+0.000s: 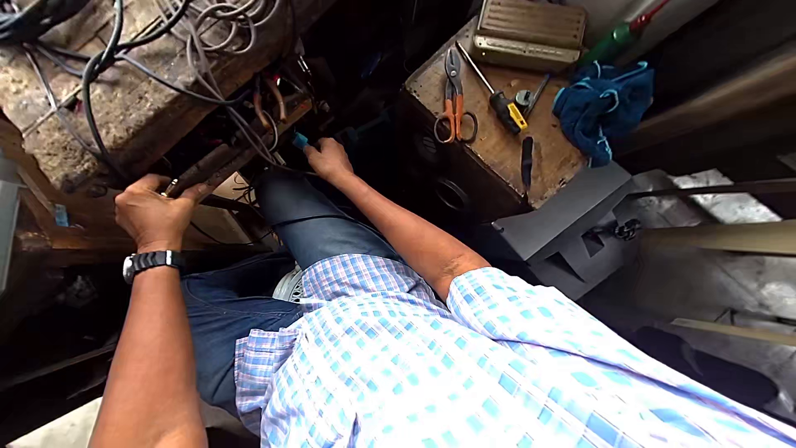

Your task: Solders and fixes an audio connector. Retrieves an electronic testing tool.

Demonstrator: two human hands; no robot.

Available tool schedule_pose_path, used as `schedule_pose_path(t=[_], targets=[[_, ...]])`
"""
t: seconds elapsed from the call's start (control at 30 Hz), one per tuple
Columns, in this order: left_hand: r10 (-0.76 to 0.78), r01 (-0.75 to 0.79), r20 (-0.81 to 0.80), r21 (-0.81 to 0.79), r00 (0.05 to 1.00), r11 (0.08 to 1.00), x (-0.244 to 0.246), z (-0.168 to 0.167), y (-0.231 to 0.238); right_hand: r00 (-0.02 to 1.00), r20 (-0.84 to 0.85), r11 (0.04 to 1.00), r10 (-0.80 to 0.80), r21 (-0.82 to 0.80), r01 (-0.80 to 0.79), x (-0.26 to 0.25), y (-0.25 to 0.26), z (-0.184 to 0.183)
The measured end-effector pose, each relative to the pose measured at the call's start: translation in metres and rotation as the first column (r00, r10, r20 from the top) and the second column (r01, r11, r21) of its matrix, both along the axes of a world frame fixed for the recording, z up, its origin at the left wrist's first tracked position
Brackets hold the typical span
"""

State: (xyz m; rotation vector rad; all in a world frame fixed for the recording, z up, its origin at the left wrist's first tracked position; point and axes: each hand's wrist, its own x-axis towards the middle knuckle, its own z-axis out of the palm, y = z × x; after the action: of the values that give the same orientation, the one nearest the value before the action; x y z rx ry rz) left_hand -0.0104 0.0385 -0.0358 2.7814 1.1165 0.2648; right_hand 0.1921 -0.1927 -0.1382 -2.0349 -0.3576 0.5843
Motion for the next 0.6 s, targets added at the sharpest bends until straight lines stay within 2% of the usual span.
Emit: schedule_pose_path(t=[0.07, 0.27, 0.43, 0.6], targets=[[-0.012, 0.011, -0.023, -0.002, 1.0, 1.0, 0.002, 0.0, 0.001, 0.997, -0.071, 0.999, -0.006, 0.034, 0.008, 0.001, -0.002, -0.004], [-0.092, 0.091, -0.055, -0.02, 0.994, 0.996, 0.006, 0.009, 0.009, 0.99, -0.139, 0.997, 0.001, 0.08, 0.011, 0.002, -0.002, 0.006], [-0.046, 0.045, -0.117, -0.015, 0.992, 0.999, 0.01, 0.013, 0.002, 0.988, -0.141, 0.989, 0.058, 0.145, -0.038, -0.003, -0.002, 0.026], [-0.021, 0.018, -0.154, -0.02, 0.988, 1.0, 0.013, 0.016, 0.002, 0.99, -0.127, 0.985, 0.057, 0.17, -0.035, -0.004, 0.007, 0.028]])
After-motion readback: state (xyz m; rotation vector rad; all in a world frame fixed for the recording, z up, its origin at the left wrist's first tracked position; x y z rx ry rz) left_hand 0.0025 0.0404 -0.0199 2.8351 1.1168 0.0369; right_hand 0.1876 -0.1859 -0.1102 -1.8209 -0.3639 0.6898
